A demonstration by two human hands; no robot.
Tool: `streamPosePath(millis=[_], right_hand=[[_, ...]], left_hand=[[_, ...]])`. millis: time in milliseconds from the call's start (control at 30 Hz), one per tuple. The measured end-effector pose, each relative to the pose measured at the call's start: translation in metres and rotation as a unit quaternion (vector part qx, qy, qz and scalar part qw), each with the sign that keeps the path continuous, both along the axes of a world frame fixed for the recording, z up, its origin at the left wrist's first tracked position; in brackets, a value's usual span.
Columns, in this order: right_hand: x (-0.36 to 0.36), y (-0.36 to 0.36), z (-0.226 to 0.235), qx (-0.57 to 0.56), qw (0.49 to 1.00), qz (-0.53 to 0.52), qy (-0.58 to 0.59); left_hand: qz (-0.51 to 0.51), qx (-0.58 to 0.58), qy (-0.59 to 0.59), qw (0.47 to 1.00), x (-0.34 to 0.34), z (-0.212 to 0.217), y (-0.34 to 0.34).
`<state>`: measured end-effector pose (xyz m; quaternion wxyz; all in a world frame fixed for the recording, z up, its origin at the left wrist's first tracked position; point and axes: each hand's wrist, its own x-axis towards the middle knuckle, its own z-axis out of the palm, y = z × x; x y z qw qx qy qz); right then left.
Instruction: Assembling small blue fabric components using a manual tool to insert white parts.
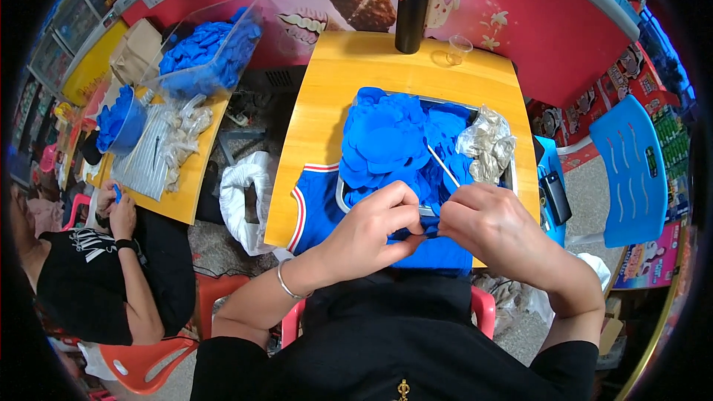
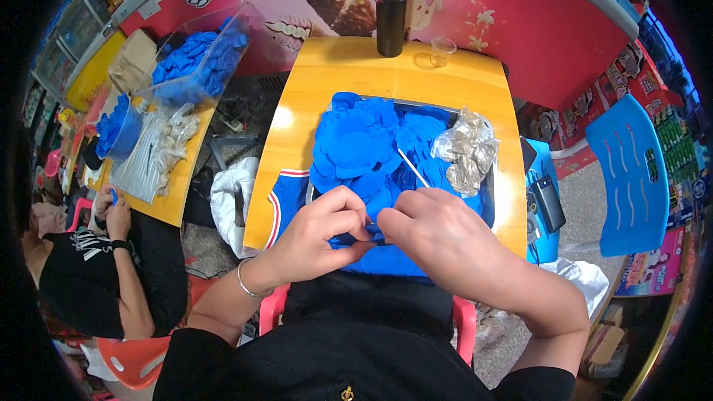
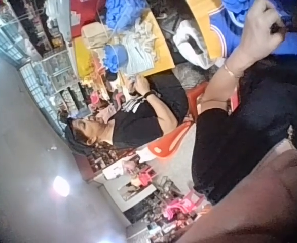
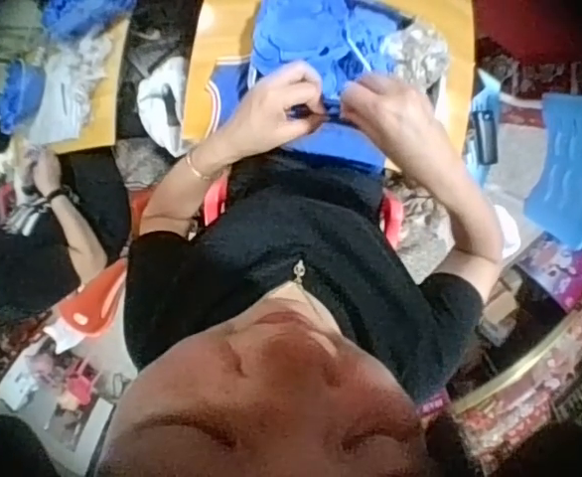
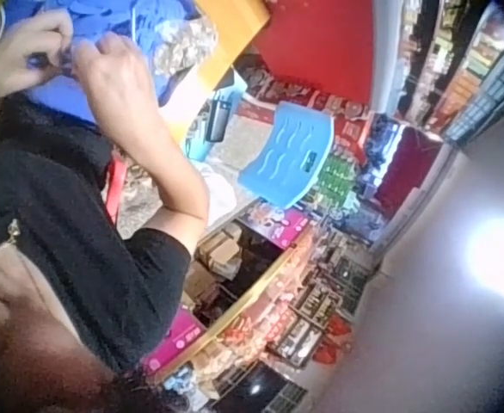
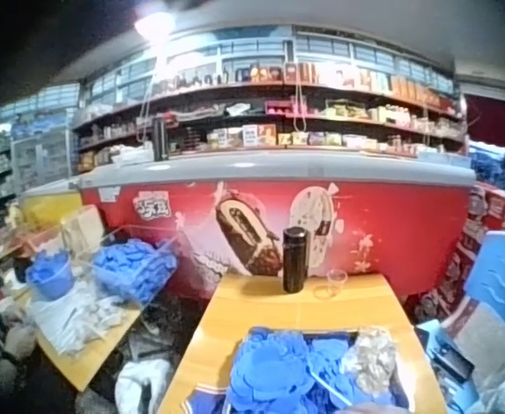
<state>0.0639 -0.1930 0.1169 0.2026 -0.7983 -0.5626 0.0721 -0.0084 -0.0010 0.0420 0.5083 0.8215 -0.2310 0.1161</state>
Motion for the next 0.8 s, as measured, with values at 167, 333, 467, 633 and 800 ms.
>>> streamPosePath(millis=[167, 333, 467, 633, 800], right_hand=[[0.0, 0.007, 0.002, -0.04, 0.998, 0.023, -0.045], [-0.001, 0.012, 0.005, -0.048, 0.996, 0.038, -0.067], [0.0, 0.012, 0.009, -0.039, 0.993, 0.03, -0.103], [0.002, 0.011, 0.014, -0.043, 0.99, 0.05, -0.128], [0.002, 0.009, 0.008, -0.061, 0.986, 0.042, -0.147]], left_hand=[[0.013, -0.009, -0.017, 1.0, 0.004, -0.009, -0.002], [0.035, 0.007, -0.088, 0.995, 0.006, -0.01, -0.001], [0.057, -0.005, -0.052, 0.997, 0.004, -0.006, -0.004], [0.069, -0.067, -0.042, 0.994, 0.007, -0.008, -0.008], [0.074, -0.008, -0.069, 0.995, 0.008, -0.011, -0.013]])
